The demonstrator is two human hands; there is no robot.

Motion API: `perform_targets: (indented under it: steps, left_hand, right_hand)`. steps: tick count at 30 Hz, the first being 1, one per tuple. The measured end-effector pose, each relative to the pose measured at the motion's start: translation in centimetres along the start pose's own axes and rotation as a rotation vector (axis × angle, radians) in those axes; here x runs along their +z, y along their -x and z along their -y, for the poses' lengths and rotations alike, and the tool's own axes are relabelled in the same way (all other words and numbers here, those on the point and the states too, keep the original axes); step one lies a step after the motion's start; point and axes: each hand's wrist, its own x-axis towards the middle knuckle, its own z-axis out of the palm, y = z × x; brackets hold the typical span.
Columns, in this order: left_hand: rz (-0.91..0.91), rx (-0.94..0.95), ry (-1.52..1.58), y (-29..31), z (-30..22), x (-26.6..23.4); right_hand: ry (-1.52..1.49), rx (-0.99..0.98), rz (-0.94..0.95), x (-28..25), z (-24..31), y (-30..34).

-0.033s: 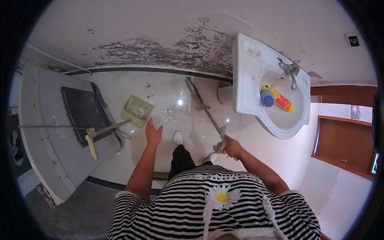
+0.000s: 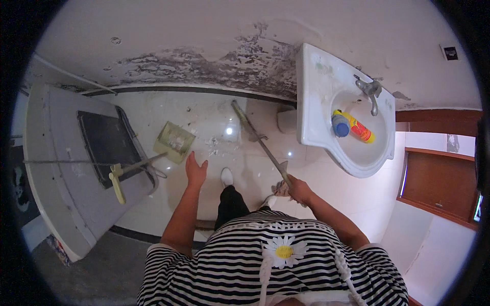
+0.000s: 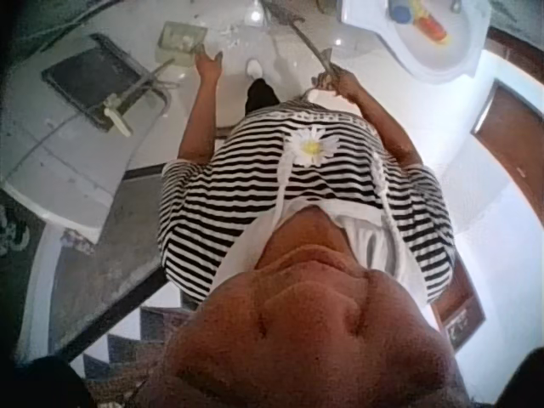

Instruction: The person cleans a sink by removing the base, sweeping the floor around it, and wiping the sink and base with a cloth.

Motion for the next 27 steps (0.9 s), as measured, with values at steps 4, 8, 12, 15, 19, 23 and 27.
perform_targets:
  steps: [4,8,12,15,19,23,27]
  left_hand:
    - [0.038,-0.002,0.02,-0.1,-0.2,0.3]
    - [0.073,-0.013,0.036,0.4,0.7,0.7]
    - [0.115,-0.041,0.043,1.4,1.5,1.4]
    - [0.128,-0.051,0.096,2.0,1.6,2.3]
    - [0.157,0.019,0.004,2.6,1.7,2.3]
    - [0.173,0.021,-0.041,3.2,2.6,2.3]
    - [0.202,-0.007,-0.082,2.9,2.1,2.4]
  right_hand:
    - [-0.133,0.155,0.096,-3.3,-0.4,8.6]
    - [-0.601,0.199,0.011,-0.6,-4.5,12.6]
    - [-0.331,0.374,-0.02,-2.5,-1.0,10.7]
    - [0.056,0.218,-0.148,0.1,-4.7,4.8]
    - [0.094,0.065,0.0,4.8,-4.9,2.7]
    - [-0.005,0.107,0.075,5.2,-3.7,5.7]
    - [-0.082,0.115,0.107,4.7,-6.7,9.8]
